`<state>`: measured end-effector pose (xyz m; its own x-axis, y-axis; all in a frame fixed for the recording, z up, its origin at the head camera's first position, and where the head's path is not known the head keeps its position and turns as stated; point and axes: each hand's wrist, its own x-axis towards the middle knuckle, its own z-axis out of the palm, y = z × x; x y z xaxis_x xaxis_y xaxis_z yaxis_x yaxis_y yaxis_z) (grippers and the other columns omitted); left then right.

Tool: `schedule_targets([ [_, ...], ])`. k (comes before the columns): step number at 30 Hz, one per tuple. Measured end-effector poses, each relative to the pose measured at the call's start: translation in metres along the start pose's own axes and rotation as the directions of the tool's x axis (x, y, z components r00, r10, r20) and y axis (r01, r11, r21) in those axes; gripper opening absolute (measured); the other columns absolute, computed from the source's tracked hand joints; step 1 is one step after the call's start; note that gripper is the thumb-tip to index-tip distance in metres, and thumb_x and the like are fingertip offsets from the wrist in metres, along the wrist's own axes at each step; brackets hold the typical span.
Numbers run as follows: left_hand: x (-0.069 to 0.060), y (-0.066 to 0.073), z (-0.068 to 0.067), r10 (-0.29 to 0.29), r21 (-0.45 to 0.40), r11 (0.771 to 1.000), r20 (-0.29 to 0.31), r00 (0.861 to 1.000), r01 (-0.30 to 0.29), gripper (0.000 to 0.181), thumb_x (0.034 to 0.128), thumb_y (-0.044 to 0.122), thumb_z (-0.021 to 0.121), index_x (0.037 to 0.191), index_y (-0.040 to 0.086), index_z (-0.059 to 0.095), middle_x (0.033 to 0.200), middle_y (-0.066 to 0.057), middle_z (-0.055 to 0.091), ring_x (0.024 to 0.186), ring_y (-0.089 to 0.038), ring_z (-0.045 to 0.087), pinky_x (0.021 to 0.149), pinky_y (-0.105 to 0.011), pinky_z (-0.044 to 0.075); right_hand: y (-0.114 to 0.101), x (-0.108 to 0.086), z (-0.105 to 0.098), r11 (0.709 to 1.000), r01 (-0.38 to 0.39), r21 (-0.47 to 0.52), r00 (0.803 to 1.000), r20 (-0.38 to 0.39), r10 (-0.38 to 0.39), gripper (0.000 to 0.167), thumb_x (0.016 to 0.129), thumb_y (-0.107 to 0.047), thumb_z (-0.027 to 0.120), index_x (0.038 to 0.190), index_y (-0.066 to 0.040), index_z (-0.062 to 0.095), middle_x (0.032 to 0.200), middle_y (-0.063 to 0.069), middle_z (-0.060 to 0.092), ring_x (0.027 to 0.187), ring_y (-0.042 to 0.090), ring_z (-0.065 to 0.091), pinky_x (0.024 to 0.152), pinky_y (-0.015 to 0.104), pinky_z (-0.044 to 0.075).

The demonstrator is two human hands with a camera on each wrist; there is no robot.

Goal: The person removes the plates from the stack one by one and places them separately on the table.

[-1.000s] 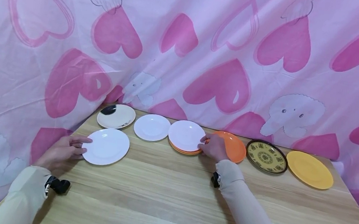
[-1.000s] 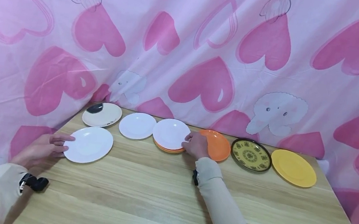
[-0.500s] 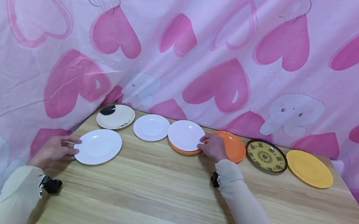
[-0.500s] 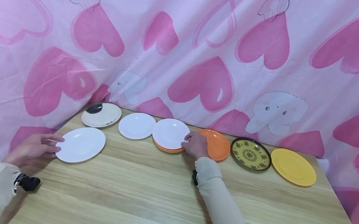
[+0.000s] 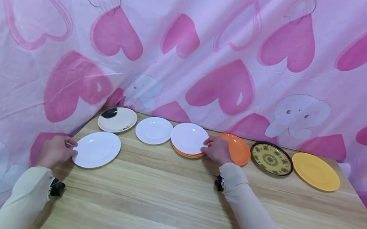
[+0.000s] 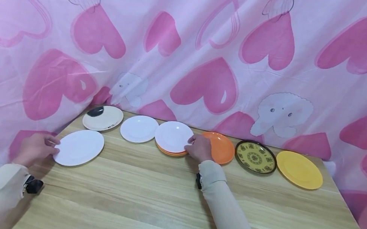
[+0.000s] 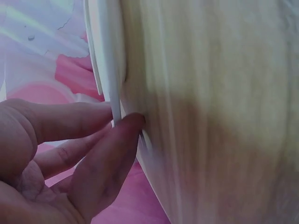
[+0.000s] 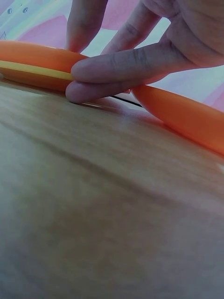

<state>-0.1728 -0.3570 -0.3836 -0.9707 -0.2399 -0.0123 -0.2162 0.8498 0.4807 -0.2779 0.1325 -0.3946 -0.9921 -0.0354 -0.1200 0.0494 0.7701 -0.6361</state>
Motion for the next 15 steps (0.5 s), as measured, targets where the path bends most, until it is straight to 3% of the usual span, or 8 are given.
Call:
schedule_targets([
  [10,0.0025,0.0057,0.0059,0.018,0.101,0.995,-0.066,0.998,-0.011,0.027,0.0758,0.006,0.068,0.099,-0.006,0.071,0.099,-0.027,0.072,0.084,-0.041,0.061,0.067,-0.040,0.040,-0.0022,-0.0007,-0.0020,1.000,-0.005,-0.001,1.000,0.002,0.005,0.029,0.089,-0.020,0.074,0.114,-0.008,0.069,0.082,0.008,0.067,0.066,0.013,0.069,0.063,0.022,0.050],
  [15,0.0011,0.0032,0.0038,0.041,0.091,0.995,-0.072,0.997,-0.034,0.028,0.0748,0.009,0.068,0.098,-0.006,0.071,0.095,-0.025,0.073,0.080,-0.038,0.063,0.063,-0.035,0.041,-0.0019,-0.0019,-0.0013,1.000,0.002,-0.013,1.000,0.007,-0.002,0.029,0.088,-0.019,0.075,0.114,-0.007,0.069,0.083,0.008,0.067,0.066,0.013,0.069,0.064,0.022,0.050],
])
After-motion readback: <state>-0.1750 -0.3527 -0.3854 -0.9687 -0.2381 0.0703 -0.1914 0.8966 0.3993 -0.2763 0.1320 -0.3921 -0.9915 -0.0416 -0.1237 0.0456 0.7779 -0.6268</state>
